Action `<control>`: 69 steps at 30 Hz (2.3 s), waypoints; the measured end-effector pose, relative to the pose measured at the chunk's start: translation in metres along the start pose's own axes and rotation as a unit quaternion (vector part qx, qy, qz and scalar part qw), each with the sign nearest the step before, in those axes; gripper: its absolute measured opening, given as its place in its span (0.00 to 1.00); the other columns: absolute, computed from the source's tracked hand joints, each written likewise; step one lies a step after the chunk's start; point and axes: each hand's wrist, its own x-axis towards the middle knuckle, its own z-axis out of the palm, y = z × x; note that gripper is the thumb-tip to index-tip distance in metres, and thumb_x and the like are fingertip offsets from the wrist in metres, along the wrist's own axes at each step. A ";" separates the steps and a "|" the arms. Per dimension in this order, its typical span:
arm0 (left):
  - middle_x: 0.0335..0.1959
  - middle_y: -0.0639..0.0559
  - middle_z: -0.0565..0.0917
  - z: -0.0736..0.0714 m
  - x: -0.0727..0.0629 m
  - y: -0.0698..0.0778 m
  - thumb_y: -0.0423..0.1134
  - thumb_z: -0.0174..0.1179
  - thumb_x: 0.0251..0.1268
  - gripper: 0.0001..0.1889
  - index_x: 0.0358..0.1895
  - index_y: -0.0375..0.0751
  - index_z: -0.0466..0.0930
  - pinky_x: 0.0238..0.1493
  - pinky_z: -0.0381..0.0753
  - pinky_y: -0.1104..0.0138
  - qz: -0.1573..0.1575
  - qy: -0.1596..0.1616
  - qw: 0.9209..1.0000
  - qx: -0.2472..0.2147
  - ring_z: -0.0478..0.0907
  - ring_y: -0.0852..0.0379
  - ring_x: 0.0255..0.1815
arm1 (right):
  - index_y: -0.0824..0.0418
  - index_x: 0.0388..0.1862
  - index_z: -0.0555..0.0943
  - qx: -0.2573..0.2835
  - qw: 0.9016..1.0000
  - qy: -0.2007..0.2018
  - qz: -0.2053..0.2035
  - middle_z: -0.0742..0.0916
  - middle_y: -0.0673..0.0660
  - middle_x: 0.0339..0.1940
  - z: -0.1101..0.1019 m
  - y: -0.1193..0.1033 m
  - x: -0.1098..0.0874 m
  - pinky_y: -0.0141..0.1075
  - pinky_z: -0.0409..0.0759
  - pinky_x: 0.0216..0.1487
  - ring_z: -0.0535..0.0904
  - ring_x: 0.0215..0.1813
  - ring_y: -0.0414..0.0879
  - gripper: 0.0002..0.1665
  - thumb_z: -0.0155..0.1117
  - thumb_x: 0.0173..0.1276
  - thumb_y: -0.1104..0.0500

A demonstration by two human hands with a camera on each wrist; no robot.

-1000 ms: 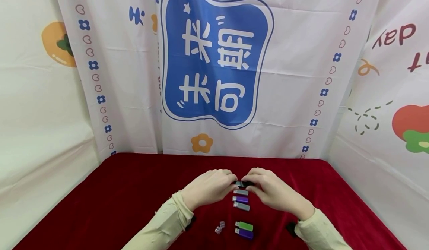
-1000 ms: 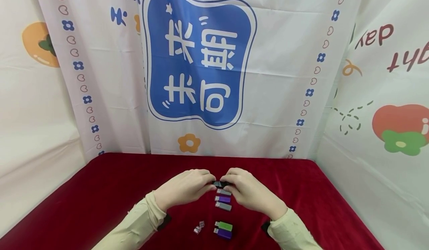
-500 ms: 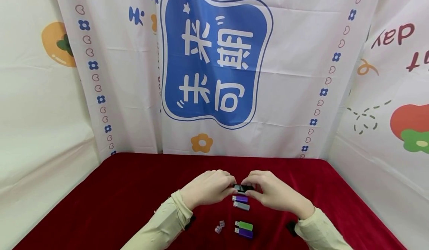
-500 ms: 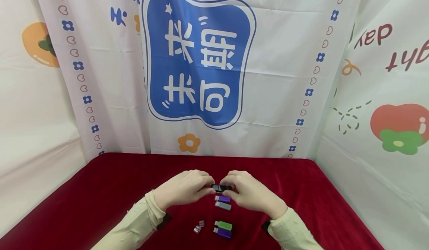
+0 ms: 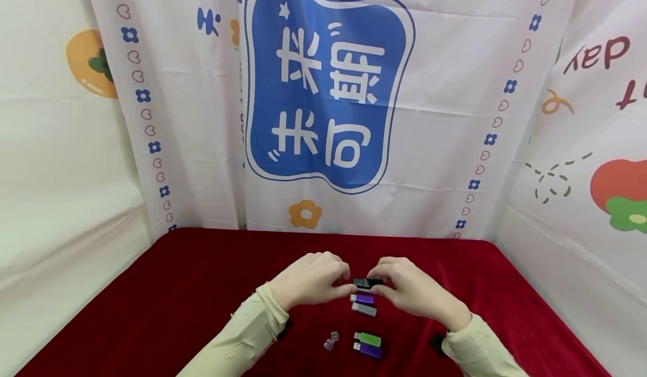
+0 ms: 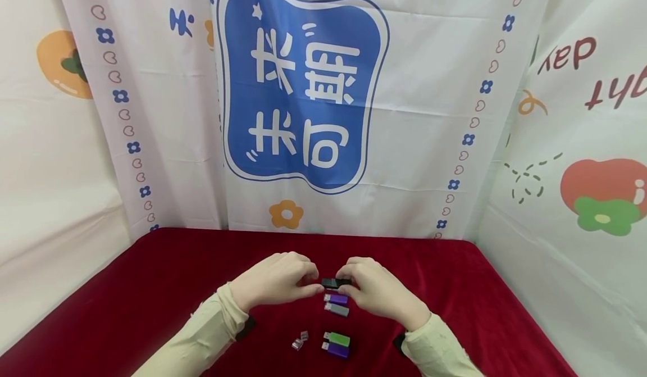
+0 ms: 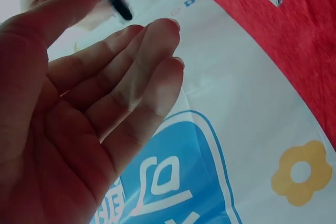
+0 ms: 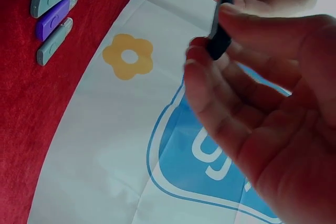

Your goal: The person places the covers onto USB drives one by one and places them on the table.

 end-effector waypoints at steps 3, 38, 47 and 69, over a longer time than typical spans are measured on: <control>0.18 0.64 0.71 -0.002 -0.002 -0.006 0.45 0.64 0.67 0.10 0.28 0.49 0.84 0.18 0.66 0.76 -0.006 0.002 1.000 0.000 0.66 0.67 0.18 | 0.62 0.39 0.87 -0.008 1.000 -0.012 0.009 0.84 0.49 0.35 0.006 0.001 0.002 0.36 0.80 0.39 0.78 0.36 0.38 0.06 0.71 0.62 0.67; 0.14 0.63 0.69 -0.003 -0.003 -0.010 0.45 0.64 0.67 0.13 0.23 0.50 0.80 0.17 0.65 0.74 -0.053 -0.039 0.998 -0.025 0.62 0.67 0.14 | 0.57 0.21 0.79 -0.174 0.978 -0.114 0.012 0.74 0.47 0.19 0.055 0.007 0.008 0.31 0.72 0.24 0.72 0.23 0.40 0.15 0.81 0.49 0.61; 0.13 0.62 0.68 -0.001 -0.003 -0.010 0.46 0.63 0.68 0.14 0.22 0.50 0.79 0.17 0.64 0.74 -0.068 -0.059 0.995 -0.036 0.62 0.66 0.14 | 0.55 0.25 0.84 -0.192 0.964 -0.183 -0.010 0.78 0.44 0.20 0.032 -0.006 0.016 0.28 0.72 0.22 0.72 0.22 0.36 0.12 0.80 0.53 0.53; 0.14 0.63 0.69 -0.002 -0.004 -0.011 0.46 0.63 0.68 0.15 0.21 0.52 0.77 0.17 0.65 0.74 -0.063 -0.056 0.996 -0.033 0.63 0.66 0.14 | 0.51 0.10 0.57 -0.206 0.947 -0.248 -0.005 0.53 0.43 0.11 0.044 -0.012 0.017 0.29 0.50 0.16 0.45 0.18 0.36 0.36 0.79 0.54 0.54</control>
